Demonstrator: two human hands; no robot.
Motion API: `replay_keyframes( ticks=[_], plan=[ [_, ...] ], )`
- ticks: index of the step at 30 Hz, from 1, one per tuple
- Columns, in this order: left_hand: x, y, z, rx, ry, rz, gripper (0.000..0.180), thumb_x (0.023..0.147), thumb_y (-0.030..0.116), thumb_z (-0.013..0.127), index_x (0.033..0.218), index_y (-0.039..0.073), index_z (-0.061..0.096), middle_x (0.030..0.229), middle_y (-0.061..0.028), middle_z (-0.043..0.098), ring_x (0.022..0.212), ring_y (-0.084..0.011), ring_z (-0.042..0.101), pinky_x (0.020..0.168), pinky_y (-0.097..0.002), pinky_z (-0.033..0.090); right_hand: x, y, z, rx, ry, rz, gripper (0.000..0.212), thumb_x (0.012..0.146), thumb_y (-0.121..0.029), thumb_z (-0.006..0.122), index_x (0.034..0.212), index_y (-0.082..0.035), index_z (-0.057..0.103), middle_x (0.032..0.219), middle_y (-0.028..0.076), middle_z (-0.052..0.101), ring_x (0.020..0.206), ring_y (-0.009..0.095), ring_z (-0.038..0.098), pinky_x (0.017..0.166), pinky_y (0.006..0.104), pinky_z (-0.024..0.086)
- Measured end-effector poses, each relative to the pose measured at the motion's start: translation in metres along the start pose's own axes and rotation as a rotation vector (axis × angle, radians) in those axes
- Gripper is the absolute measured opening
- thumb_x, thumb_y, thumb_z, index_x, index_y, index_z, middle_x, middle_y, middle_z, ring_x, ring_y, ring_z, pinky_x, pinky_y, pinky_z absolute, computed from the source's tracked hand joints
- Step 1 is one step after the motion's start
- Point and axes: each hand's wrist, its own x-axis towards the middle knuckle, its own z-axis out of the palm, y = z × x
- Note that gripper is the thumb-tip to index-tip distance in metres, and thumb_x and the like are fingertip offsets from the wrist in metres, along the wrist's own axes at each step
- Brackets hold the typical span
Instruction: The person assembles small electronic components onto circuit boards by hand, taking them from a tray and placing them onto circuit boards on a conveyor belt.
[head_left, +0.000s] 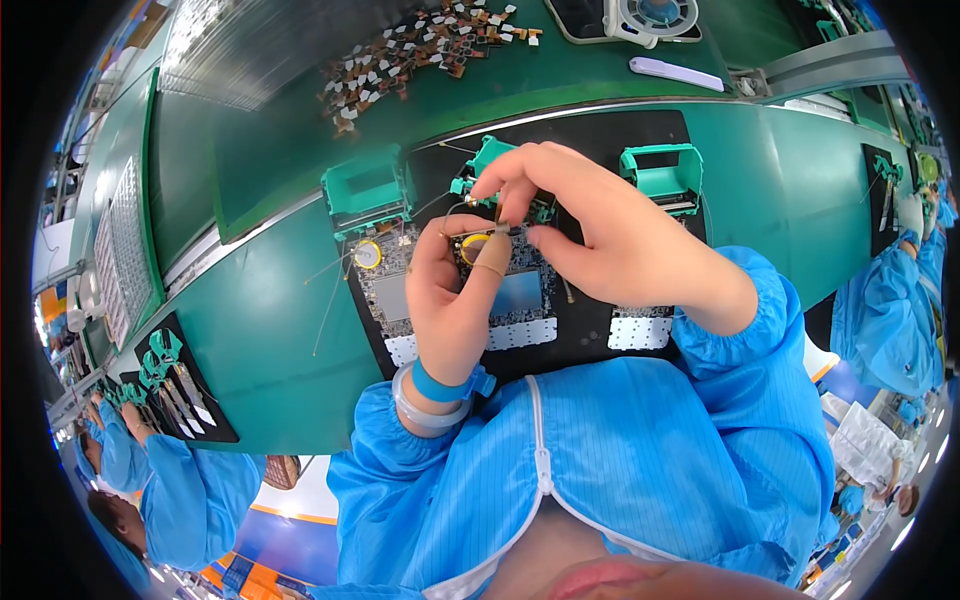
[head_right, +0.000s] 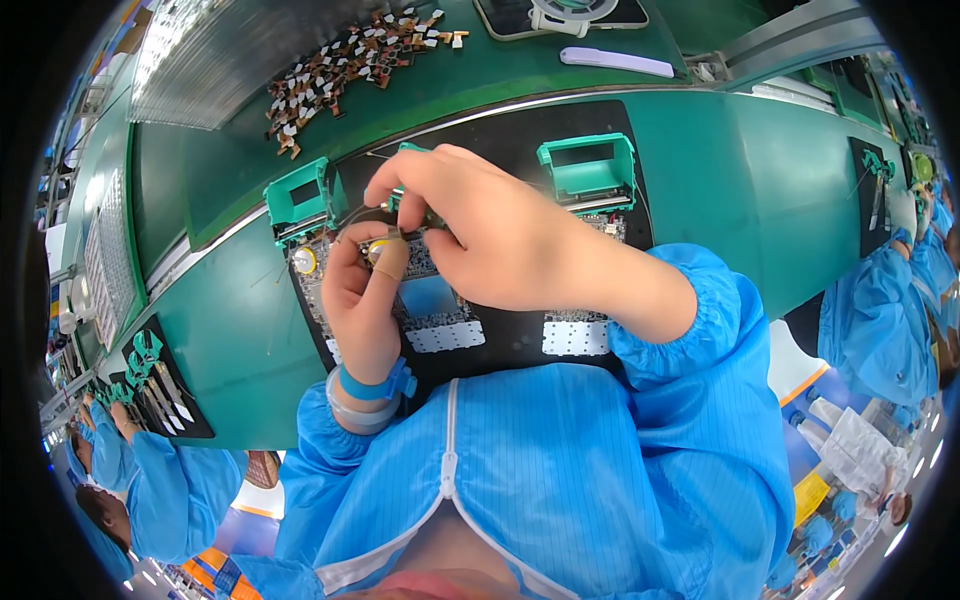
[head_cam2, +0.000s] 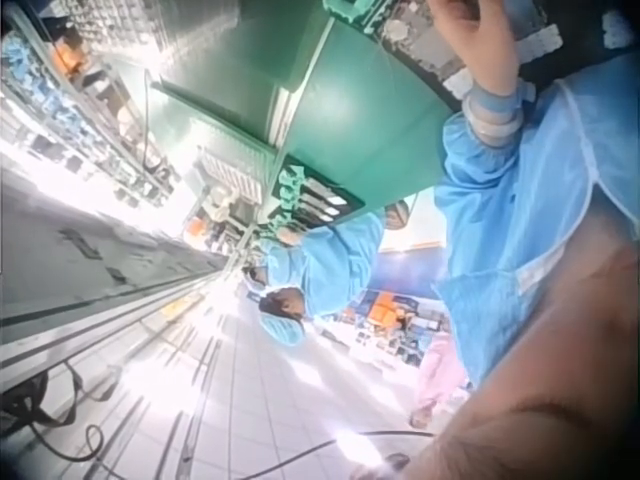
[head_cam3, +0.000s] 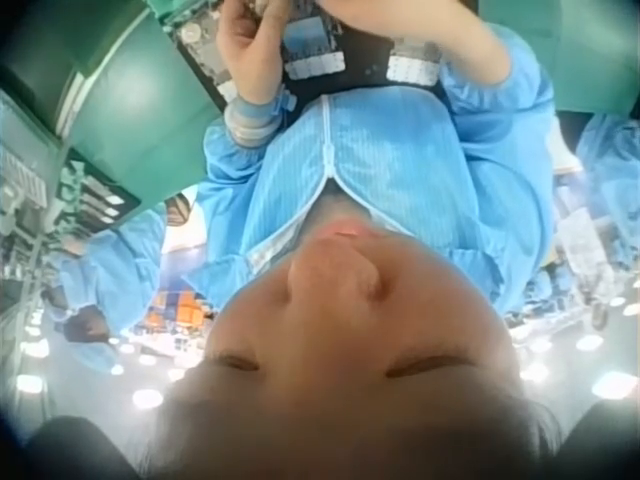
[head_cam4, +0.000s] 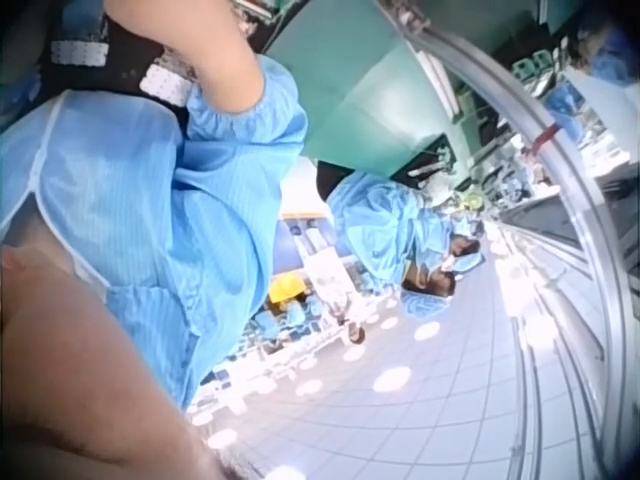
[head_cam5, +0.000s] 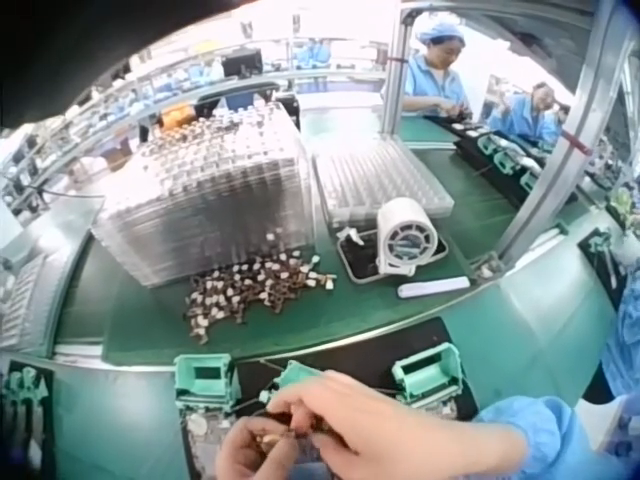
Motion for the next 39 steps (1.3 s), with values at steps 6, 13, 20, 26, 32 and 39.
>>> replay_keyframes(
  ticks=[6, 13, 20, 26, 32, 39],
  plan=[
    [-0.002, -0.003, 0.005, 0.076, 0.059, 0.102, 0.017, 0.084, -0.002, 0.060, 0.098, 0.001, 0.051, 0.085, -0.0015, 0.056, 0.074, -0.0032, 0.050, 0.062, -0.0168, 0.040, 0.002, 0.002, 0.003, 0.057, -0.038, 0.062, 0.044, 0.069, 0.014, 0.051, 0.109, -0.004, 0.052, 0.084, 0.005, 0.050, 0.085, 0.019, 0.053, 0.083, 0.0315, 0.044],
    [-0.002, -0.003, 0.009, 0.091, 0.059, 0.134, 0.018, 0.083, -0.003, 0.061, 0.098, 0.001, 0.050, 0.084, -0.0023, 0.057, 0.074, -0.0037, 0.051, 0.063, -0.0171, 0.042, 0.002, 0.002, 0.004, 0.032, 0.000, 0.024, 0.040, 0.068, 0.014, 0.053, 0.103, -0.004, 0.052, 0.085, 0.005, 0.050, 0.083, 0.018, 0.052, 0.080, 0.0305, 0.045],
    [-0.002, -0.003, 0.008, 0.129, 0.042, 0.124, 0.021, 0.081, -0.005, 0.061, 0.098, 0.001, 0.050, 0.085, -0.0028, 0.056, 0.075, -0.0044, 0.051, 0.063, -0.0176, 0.042, 0.001, 0.005, 0.001, 0.034, -0.005, -0.002, 0.037, 0.067, 0.014, 0.055, 0.100, -0.004, 0.054, 0.084, 0.005, 0.050, 0.083, 0.019, 0.052, 0.079, 0.0311, 0.045],
    [-0.005, -0.004, 0.014, 0.052, 0.110, 0.218, 0.026, 0.082, -0.005, 0.061, 0.103, 0.002, 0.048, 0.087, -0.0029, 0.055, 0.075, -0.0046, 0.050, 0.064, -0.0176, 0.041, 0.004, 0.007, -0.009, 0.158, 0.007, -0.099, 0.029, 0.071, 0.012, 0.058, 0.096, -0.002, 0.055, 0.094, 0.007, 0.056, 0.089, 0.019, 0.054, 0.079, 0.0308, 0.045],
    [0.007, -0.026, 0.007, 0.414, 0.034, -0.061, 0.037, 0.079, 0.005, 0.068, 0.107, 0.004, 0.043, 0.086, -0.0054, 0.053, 0.071, -0.0089, 0.050, 0.061, -0.0226, 0.042, 0.012, 0.018, -0.027, -0.181, 0.085, -0.064, 0.027, 0.078, 0.001, 0.061, 0.104, -0.003, 0.057, 0.097, 0.008, 0.058, 0.087, 0.016, 0.055, 0.073, 0.0266, 0.045],
    [0.009, -0.026, 0.020, 0.890, 0.226, 0.695, 0.034, 0.077, -0.002, 0.064, 0.105, 0.001, 0.046, 0.103, -0.0106, 0.053, 0.087, -0.0190, 0.054, 0.078, -0.0264, 0.043, 0.048, 0.055, -0.031, -0.517, 0.061, -0.085, 0.034, 0.081, -0.016, 0.063, 0.113, -0.005, 0.056, 0.100, 0.012, 0.060, 0.081, 0.025, 0.061, 0.072, 0.0367, 0.049]
  ],
)
